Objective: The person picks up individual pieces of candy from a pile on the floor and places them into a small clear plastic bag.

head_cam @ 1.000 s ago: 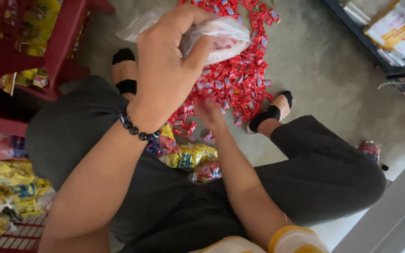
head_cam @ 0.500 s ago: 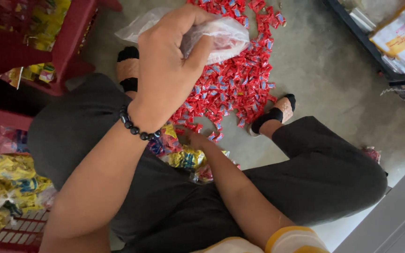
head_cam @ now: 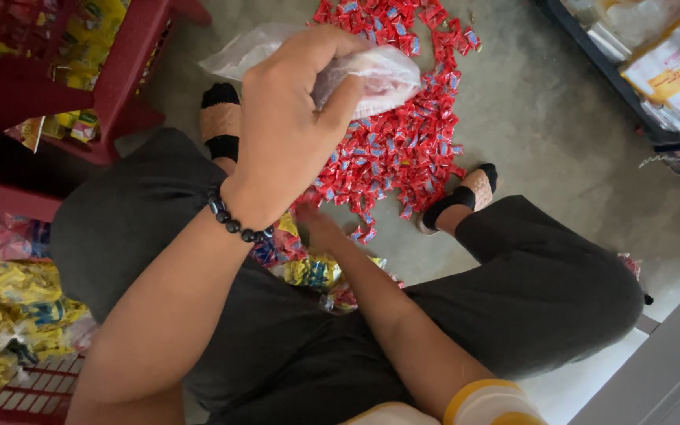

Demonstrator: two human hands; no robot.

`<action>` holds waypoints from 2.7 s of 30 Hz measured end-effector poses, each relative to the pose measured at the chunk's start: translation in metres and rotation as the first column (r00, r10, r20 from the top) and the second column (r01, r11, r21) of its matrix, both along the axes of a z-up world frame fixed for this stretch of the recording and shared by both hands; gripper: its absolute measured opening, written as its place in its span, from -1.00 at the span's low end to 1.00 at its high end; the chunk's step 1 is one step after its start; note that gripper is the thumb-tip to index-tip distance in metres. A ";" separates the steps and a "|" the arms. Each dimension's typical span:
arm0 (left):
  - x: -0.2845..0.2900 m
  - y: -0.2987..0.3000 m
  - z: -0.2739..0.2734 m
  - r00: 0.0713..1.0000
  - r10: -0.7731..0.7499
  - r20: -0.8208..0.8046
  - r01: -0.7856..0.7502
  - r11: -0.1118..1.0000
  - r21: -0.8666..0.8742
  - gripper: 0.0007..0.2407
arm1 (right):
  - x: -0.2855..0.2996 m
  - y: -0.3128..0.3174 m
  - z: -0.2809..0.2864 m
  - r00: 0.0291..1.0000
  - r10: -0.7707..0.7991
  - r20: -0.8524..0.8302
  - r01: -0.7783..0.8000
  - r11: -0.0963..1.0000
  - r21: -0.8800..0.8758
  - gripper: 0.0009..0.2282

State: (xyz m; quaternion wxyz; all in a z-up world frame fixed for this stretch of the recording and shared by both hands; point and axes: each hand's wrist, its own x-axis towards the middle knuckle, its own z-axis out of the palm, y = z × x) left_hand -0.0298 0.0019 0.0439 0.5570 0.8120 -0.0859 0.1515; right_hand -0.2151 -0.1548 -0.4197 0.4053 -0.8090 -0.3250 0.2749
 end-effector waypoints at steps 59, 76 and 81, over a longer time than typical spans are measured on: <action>0.032 -0.039 -0.117 0.927 -0.040 -0.374 -0.039 0.979 -0.201 -0.90 | 0.184 -0.048 0.467 0.810 -0.354 0.468 0.425 0.904 -0.052 -0.59; 0.047 -0.029 -0.130 0.952 -0.092 -0.291 -0.016 0.937 -0.349 -0.89 | 0.209 -0.153 0.152 0.611 -0.789 -0.069 0.789 0.600 0.131 -0.91; 0.043 -0.035 -0.116 0.950 -0.157 -0.272 0.023 0.899 -0.438 -0.90 | 0.119 -0.146 0.014 0.781 -0.613 0.115 0.617 0.731 -0.293 -0.83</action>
